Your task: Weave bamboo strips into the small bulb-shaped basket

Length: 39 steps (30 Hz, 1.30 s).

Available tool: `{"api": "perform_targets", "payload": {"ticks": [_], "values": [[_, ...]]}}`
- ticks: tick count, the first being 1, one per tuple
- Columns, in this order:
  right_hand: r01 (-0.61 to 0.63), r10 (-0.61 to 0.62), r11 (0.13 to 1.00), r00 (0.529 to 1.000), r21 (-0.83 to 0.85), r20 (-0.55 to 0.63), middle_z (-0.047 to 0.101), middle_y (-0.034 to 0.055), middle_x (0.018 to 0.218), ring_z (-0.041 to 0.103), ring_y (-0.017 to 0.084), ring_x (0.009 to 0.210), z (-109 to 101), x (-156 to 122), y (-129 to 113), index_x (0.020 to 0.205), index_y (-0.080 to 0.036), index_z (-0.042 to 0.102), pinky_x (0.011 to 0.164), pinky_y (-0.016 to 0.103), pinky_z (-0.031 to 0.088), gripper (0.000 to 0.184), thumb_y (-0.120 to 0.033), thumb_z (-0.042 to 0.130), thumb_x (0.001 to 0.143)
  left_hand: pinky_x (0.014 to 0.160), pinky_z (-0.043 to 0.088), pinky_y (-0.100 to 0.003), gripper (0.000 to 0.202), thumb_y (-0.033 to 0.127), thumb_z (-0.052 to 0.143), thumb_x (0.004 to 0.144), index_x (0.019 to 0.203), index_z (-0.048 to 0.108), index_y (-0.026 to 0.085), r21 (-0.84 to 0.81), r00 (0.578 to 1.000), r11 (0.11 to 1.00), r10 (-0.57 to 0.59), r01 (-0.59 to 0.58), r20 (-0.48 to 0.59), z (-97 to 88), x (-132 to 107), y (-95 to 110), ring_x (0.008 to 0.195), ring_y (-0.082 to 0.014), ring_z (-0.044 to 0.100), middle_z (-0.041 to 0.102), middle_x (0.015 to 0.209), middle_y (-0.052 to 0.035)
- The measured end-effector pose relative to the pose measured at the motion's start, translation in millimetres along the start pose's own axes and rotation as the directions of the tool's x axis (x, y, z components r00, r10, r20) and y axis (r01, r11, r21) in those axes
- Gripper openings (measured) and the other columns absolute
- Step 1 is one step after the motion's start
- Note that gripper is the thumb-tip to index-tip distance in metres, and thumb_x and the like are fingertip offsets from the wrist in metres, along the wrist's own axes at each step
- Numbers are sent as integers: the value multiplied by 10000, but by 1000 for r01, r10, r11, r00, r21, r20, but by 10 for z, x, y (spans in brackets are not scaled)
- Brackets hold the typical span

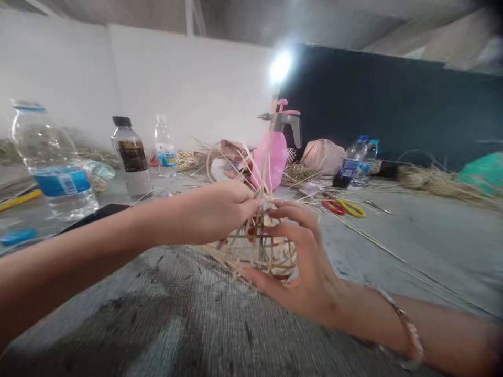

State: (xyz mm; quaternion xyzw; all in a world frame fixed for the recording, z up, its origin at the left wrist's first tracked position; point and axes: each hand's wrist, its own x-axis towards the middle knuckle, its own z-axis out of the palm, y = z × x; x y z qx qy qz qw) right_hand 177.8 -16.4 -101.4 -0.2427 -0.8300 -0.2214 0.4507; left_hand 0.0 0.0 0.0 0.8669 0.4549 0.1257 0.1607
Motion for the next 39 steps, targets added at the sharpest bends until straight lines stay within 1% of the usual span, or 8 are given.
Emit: {"api": "perform_targets", "payload": {"ticks": [7, 14, 19, 23, 27, 32, 36, 39], "values": [[6, -7, 1000, 1000, -14, -14, 427, 124, 1150, 403, 250, 1200, 7, 14, -20, 1039, -144, 447, 1081, 367, 353, 377, -313, 666, 783, 416, 310, -233, 389, 345, 372, 911, 567, 451, 180, 8, 998, 999, 50, -50, -26, 14, -24, 9, 409, -79, 436, 468, 470, 23], [14, -14, 999, 1000, -40, 1, 416, 123, 1150, 415, 243, 1179, 0, 7, -35, 1049, -148, 451, 1071, 346, 370, 374, -358, 646, 808, 479, 356, -226, 336, 277, 350, 900, 615, 501, 181, 72, 991, 990, 128, -125, -41, 0, -41, -35, 475, -92, 510, 528, 532, 15], [6, -6, 999, 1000, -42, 4, 418, 123, 1144, 423, 242, 1165, -2, 1, -32, 1040, -151, 448, 1066, 346, 384, 387, -364, 659, 796, 506, 361, -218, 366, 260, 315, 930, 602, 459, 182, 110, 983, 977, 182, -182, 12, -37, -44, -94, 489, -89, 522, 509, 509, 27], [-14, 15, 999, 1000, -28, 7, 421, 127, 1154, 419, 241, 1175, -8, -1, -14, 1055, -144, 442, 1067, 349, 386, 404, -351, 664, 790, 529, 307, -236, 317, 240, 384, 918, 623, 479, 175, 279, 942, 910, 331, -305, -49, -52, -22, -168, 501, -81, 468, 508, 552, 29], [-26, 26, 999, 1000, -22, 2, 417, 133, 1162, 420, 240, 1184, 5, 3, -4, 1052, -143, 444, 1048, 347, 406, 426, -340, 691, 766, 530, 239, -268, 325, 208, 406, 899, 579, 442, 167, 429, 934, 861, 343, -272, -97, -54, -8, -212, 475, -81, 375, 469, 546, 24], [-26, 26, 999, 1000, -24, -2, 425, 129, 1147, 427, 239, 1175, 18, 2, -16, 1040, -143, 455, 1034, 356, 415, 419, -347, 694, 763, 564, 271, -253, 297, 209, 375, 909, 648, 508, 162, 306, 951, 910, 305, -279, -41, -6, 16, -210, 562, -97, 450, 530, 644, 4], [-23, 22, 999, 1000, -28, -13, 425, 124, 1136, 428, 234, 1172, 7, 2, -14, 1009, -144, 460, 1009, 349, 433, 396, -353, 691, 766, 583, 325, -233, 328, 263, 327, 924, 673, 511, 158, 137, 986, 978, 164, -160, -17, 17, 30, -150, 622, -113, 486, 555, 708, -15], [-14, 14, 999, 1000, -34, -10, 424, 119, 1131, 434, 230, 1167, -1, -2, -4, 1008, -144, 460, 1010, 347, 432, 398, -348, 696, 761, 579, 345, -220, 288, 261, 358, 903, 675, 500, 160, 30, 986, 987, 158, -160, 57, -21, 41, -111, 622, -111, 468, 527, 693, -4]]}}
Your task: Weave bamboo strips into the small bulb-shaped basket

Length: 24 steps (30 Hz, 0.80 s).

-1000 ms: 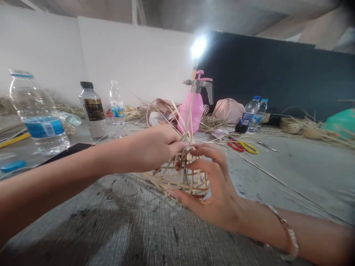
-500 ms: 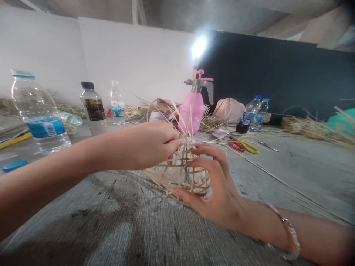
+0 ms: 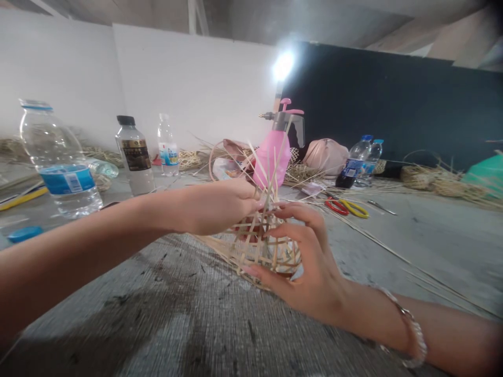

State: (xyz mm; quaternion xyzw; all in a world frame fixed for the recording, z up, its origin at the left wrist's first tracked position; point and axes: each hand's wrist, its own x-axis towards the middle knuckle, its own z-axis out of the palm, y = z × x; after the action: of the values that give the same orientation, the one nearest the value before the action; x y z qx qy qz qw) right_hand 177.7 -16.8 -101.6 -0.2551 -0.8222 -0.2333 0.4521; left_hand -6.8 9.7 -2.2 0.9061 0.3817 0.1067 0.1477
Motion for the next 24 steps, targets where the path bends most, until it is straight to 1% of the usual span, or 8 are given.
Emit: {"api": "perform_targets", "payload": {"ticks": [3, 5, 8, 12, 15, 18, 21, 24], "values": [[12, -12, 1000, 1000, 3, -11, 426, 114, 1123, 441, 232, 1160, 0, -5, 8, 1007, -150, 459, 1014, 355, 433, 402, -353, 700, 757, 568, 346, -205, 278, 260, 378, 890, 656, 486, 158, -155, 996, 987, 47, -34, 82, -60, 10, 6, 618, -99, 431, 466, 674, 10], [19, -19, 1000, 1000, 11, -18, 427, 111, 1115, 449, 231, 1145, 0, -5, 12, 1009, -158, 453, 1001, 362, 446, 396, -360, 692, 765, 533, 334, -198, 288, 287, 386, 888, 639, 459, 164, -242, 992, 970, 44, -13, 121, -92, 11, 1, 574, -88, 385, 408, 634, 25], [9, -9, 999, 1000, 31, -11, 421, 112, 1113, 457, 237, 1125, -1, -1, 22, 1033, -176, 432, 973, 387, 473, 399, -360, 677, 777, 502, 325, -191, 298, 305, 392, 885, 626, 451, 169, -251, 991, 968, 34, 0, 132, -105, 5, 1, 543, -83, 360, 387, 605, 33], [5, -5, 1000, 1000, 22, 6, 410, 114, 1119, 464, 269, 1127, 8, 13, 54, 1053, -212, 409, 958, 454, 480, 402, -367, 665, 784, 489, 309, -196, 348, 317, 401, 887, 585, 470, 159, -110, 1000, 993, 30, -30, 3, -41, 3, 32, 536, -80, 383, 421, 599, 23], [18, -18, 1000, 1000, -3, -7, 428, 117, 1124, 469, 287, 1144, 15, 46, 84, 1057, -221, 408, 965, 477, 466, 388, -343, 661, 789, 459, 282, -201, 366, 295, 399, 885, 542, 415, 168, -144, 997, 989, 10, -21, -73, 15, 12, 57, 493, -68, 348, 386, 557, 32], [47, -48, 999, 998, -26, -37, 460, 118, 1110, 473, 285, 1157, 3, 90, 88, 1101, -202, 409, 984, 472, 452, 422, -249, 670, 772, 449, 270, -200, 353, 221, 404, 868, 520, 365, 172, -213, 987, 977, -52, 19, -151, 24, 32, 49, 470, -56, 311, 349, 527, 43], [58, -60, 996, 998, -63, -33, 454, 131, 1158, 441, 294, 1211, -10, 107, 63, 1208, -179, 387, 1028, 504, 411, 510, -218, 647, 771, 481, 334, -188, 361, 261, 405, 875, 525, 383, 175, -291, 978, 957, -59, -2, -201, 10, 52, 17, 478, -59, 395, 356, 497, 48], [21, -19, 997, 999, -79, 29, 389, 186, 1297, 352, 329, 1303, 18, 76, 52, 1346, -120, 296, 1062, 566, 355, 663, -241, 616, 778, 512, 382, -175, 380, 301, 355, 887, 529, 387, 178, -165, 964, 986, -15, -30, -264, 20, 63, 1, 512, -71, 495, 393, 484, 44]]}}
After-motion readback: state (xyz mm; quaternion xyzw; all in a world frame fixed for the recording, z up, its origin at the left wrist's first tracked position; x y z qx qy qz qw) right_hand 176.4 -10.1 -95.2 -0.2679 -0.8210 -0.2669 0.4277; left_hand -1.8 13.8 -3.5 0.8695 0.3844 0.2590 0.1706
